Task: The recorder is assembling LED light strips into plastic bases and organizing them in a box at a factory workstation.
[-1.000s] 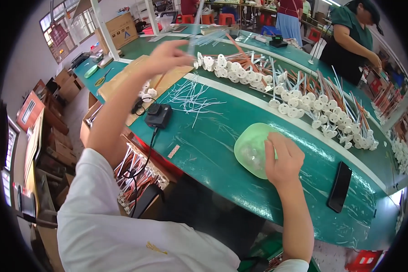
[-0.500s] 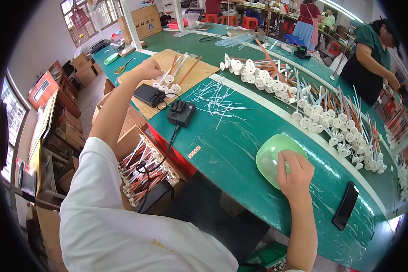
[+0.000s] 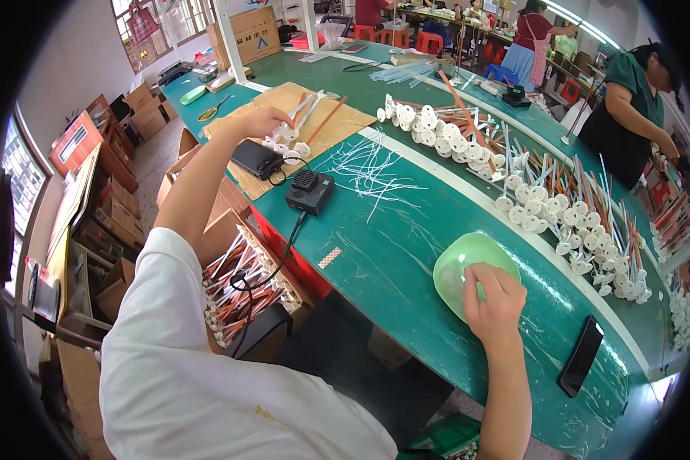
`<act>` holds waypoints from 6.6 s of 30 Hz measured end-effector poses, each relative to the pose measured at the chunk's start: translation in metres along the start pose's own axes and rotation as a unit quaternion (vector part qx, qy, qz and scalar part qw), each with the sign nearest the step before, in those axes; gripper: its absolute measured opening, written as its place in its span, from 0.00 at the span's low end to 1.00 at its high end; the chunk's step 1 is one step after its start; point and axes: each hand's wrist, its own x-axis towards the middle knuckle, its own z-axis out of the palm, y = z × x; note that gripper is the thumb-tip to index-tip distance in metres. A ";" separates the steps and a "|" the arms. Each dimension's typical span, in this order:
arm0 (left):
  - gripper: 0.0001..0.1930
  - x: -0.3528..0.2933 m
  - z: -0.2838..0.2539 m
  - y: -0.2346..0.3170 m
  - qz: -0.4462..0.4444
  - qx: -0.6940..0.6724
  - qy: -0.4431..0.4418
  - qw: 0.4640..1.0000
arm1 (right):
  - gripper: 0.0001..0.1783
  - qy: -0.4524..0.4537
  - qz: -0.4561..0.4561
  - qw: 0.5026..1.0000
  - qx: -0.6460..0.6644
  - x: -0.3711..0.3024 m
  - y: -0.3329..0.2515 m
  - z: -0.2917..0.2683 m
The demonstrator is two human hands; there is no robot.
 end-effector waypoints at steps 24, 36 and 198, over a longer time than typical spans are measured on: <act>0.21 -0.020 -0.007 0.036 0.106 0.252 0.199 0.941 | 0.04 0.000 -0.009 1.000 0.016 0.000 -0.003 0.003; 0.12 -0.048 0.200 0.339 0.378 -0.476 0.045 0.793 | 0.05 0.073 -0.037 0.995 -0.059 0.009 0.011 -0.009; 0.17 -0.076 0.250 0.338 0.209 -0.724 -0.218 0.620 | 0.07 0.055 0.230 0.960 0.147 -0.002 0.020 -0.016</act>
